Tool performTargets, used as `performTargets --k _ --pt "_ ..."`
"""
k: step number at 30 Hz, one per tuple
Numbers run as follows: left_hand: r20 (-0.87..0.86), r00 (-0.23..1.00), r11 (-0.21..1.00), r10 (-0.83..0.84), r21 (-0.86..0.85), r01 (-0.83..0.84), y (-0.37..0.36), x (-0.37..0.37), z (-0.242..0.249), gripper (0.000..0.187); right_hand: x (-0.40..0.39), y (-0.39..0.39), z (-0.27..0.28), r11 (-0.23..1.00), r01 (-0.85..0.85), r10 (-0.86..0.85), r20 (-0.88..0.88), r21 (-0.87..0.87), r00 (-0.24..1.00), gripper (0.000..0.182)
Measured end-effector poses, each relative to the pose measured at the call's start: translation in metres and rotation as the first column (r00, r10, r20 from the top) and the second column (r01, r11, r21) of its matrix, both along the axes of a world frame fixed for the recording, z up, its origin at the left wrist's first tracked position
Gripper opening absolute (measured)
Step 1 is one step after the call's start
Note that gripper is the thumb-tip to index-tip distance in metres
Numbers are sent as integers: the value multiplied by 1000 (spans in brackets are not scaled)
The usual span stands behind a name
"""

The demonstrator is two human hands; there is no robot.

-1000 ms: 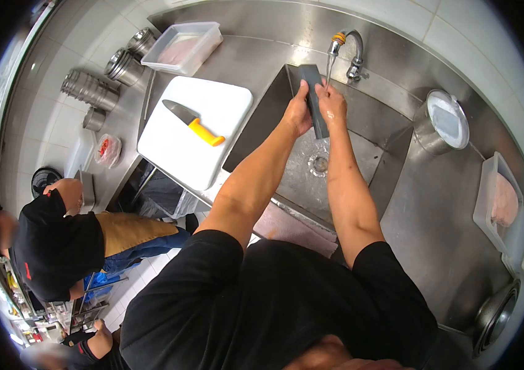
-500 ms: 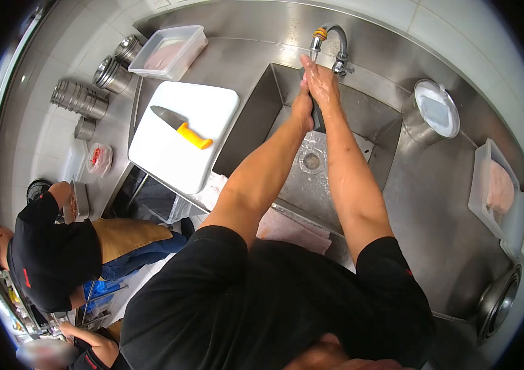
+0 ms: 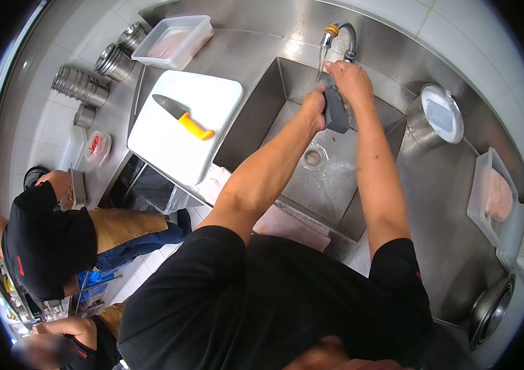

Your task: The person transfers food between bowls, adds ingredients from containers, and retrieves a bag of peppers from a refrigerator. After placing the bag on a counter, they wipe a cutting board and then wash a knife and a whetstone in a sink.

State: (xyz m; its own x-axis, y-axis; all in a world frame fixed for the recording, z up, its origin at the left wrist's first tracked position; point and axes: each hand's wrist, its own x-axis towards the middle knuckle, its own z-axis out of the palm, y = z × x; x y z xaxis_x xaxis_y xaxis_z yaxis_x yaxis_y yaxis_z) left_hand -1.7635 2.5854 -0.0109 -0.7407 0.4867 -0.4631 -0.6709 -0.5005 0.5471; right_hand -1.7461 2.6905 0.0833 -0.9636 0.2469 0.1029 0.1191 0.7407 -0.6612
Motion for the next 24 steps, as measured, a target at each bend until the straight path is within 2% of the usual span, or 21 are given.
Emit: performTargets --k 1,4,5,6,9,12,15,18,19,20,21,22,23,24 --pt "21 1000 1000 -2 -9 2 -1 2 2 44 -20 19 -23 983 -121 145 -176 139 974 34" --pt "37 999 997 20 -80 -17 -6 1 13 41 -27 36 -33 888 3 53 -109 459 993 37" --pt "14 999 991 42 -130 -40 -7 -1 17 39 -30 43 -27 884 -94 35 134 458 990 43" --pt "-8 998 982 64 -179 -64 -7 -5 16 37 -33 46 -31 873 -97 37 134 478 990 43" --pt "-74 986 977 146 -145 -156 -7 -16 13 34 -34 54 -40 848 -113 43 145 517 988 43" --pt "-70 965 967 252 -17 -254 -6 -17 8 31 -31 53 -41 841 -122 47 154 527 987 43" --pt "12 987 986 161 -45 -161 -14 6 34 28 -33 54 -49 826 -113 45 134 552 990 44" --pt "-19 996 991 -85 -104 83 -19 15 4 30 -31 56 -52 805 -146 48 182 575 982 47" --pt "-4 995 987 -102 -129 101 -20 23 -4 30 -24 56 -47 786 -163 45 208 596 977 48" --pt "26 975 960 -222 -170 224 -25 30 -11 29 -21 53 -44 767 -185 52 229 614 972 50" --pt "61 944 920 -325 -213 330 -33 38 -17 27 -25 63 -67 762 -156 64 167 628 984 52" --pt "30 949 868 -315 -396 300 -35 54 -18 30 -33 72 -93 759 -133 88 102 637 991 54" --pt "21 931 774 -365 -549 315 -40 67 -16 40 -24 65 -94 751 -144 75 134 644 988 54" --pt "-7 882 623 -472 -710 327 -45 76 -19 44 -13 62 -91 740 -153 57 166 655 985 55"
